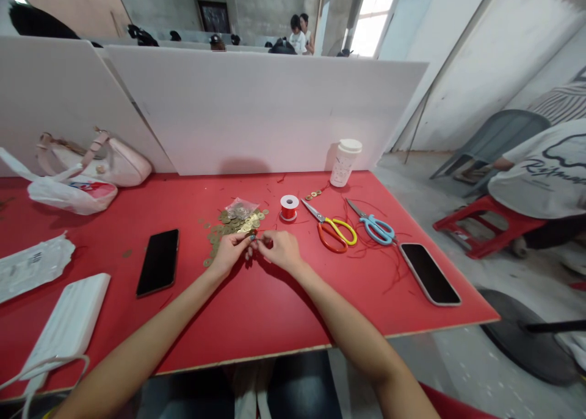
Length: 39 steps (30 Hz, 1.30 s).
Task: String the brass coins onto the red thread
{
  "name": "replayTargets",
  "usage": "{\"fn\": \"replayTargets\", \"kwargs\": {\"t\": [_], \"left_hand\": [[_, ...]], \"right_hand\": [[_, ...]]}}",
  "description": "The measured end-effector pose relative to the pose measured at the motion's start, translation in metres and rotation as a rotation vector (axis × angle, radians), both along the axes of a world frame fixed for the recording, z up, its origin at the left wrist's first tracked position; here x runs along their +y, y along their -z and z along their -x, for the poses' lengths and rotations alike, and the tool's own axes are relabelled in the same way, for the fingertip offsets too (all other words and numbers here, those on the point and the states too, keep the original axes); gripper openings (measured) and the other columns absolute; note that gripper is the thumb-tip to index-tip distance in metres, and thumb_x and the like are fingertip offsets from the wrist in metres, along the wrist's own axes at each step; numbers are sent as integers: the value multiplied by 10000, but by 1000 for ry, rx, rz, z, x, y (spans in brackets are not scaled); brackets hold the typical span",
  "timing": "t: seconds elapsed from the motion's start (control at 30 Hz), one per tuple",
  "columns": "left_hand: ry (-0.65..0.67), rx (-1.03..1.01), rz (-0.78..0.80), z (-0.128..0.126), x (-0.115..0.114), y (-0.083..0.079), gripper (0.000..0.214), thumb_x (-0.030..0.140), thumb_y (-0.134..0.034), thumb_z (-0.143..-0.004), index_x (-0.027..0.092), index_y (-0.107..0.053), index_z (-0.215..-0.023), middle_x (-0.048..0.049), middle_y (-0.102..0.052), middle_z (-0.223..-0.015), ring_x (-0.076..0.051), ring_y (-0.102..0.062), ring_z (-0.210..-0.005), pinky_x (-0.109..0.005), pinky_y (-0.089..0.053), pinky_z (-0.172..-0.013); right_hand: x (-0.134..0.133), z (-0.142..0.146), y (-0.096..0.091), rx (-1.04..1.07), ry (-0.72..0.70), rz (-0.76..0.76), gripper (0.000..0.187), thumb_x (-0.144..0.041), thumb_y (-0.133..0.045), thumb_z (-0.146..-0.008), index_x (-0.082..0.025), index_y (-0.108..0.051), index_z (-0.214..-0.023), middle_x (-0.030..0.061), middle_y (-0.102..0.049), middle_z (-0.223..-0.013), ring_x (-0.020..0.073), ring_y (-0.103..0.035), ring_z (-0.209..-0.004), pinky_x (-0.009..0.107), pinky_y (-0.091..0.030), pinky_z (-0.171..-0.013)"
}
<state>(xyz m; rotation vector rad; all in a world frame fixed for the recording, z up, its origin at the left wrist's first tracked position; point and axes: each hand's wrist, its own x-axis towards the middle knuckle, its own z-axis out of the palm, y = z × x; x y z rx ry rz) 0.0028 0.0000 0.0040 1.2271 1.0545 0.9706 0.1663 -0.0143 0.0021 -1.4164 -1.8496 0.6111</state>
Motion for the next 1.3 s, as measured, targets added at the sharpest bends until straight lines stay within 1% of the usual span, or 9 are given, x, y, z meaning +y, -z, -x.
{"fn": "replayTargets", "kwargs": {"t": [0.1,0.23,0.4,0.5,0.6,0.83,0.93,1.03,1.3], "left_hand": [[33,6,44,0,1,-1,323,421,-723,-756,105,-676,-703,-43,-644,-526,-134,-571,-366,-222,-453,-329],[62,-15,65,0,3,-1,299,382,-722,-768,91,-681,-712,-82,-679,-562,-149,-622,-410,-214,-476,-371],[126,-30,122,2,5,4,329,403,-729,-769,78,-678,-771,-129,-711,-627,-202,-683,-483,-252,-524,-413],[171,-44,117,2,6,9,364,435,-746,-746,82,-663,-763,-127,-705,-612,-216,-688,-486,-280,-548,-434],[199,-48,108,1,6,12,388,459,-753,-733,85,-656,-757,-122,-701,-600,-212,-685,-481,-281,-554,-446],[233,-44,96,2,6,13,425,507,-746,-743,90,-662,-748,-120,-701,-585,-207,-686,-484,-282,-559,-464],[237,-37,95,3,6,12,436,520,-741,-752,90,-668,-760,-120,-704,-594,-204,-688,-490,-280,-561,-473],[225,-45,97,3,6,12,434,517,-744,-755,90,-665,-762,-117,-703,-599,-201,-687,-489,-274,-557,-468],[323,-31,96,5,7,11,439,511,-771,-731,92,-648,-769,-107,-705,-607,-195,-682,-478,-275,-561,-477]], "right_hand": [[-1,-4,-6,-95,21,-202,199,-291,-575,-877,-191,-639,-718,25,-635,-672,154,-546,-624,251,-350,-586],[7,-13,-7,-67,1,-361,165,-307,-597,-908,-193,-656,-1011,103,-682,-1041,237,-593,-955,328,-449,-823],[19,-25,-4,14,-80,-221,88,-253,-613,-910,-218,-694,-901,46,-692,-820,212,-602,-825,318,-456,-747],[22,-26,-3,78,-89,-195,123,-248,-586,-914,-207,-659,-825,55,-677,-851,209,-598,-858,315,-453,-763],[21,-24,-2,153,-142,-124,111,-238,-510,-930,-201,-609,-898,61,-676,-929,200,-611,-876,318,-457,-789],[14,-20,-6,262,-289,114,250,-266,-428,-959,-202,-537,-1175,-32,-605,-696,144,-565,-611,253,-418,-637],[14,-23,-9,108,-245,78,148,-276,-514,-913,-185,-630,-922,-25,-575,-654,135,-502,-606,239,-340,-592],[17,-24,-8,37,-191,68,287,-303,-502,-912,-184,-537,-653,-24,-510,-598,125,-434,-584,247,-288,-566],[19,-17,-3,314,-187,-6,263,-367,-479,-904,-199,-540,-710,18,-574,-727,156,-534,-701,274,-414,-675]]}}
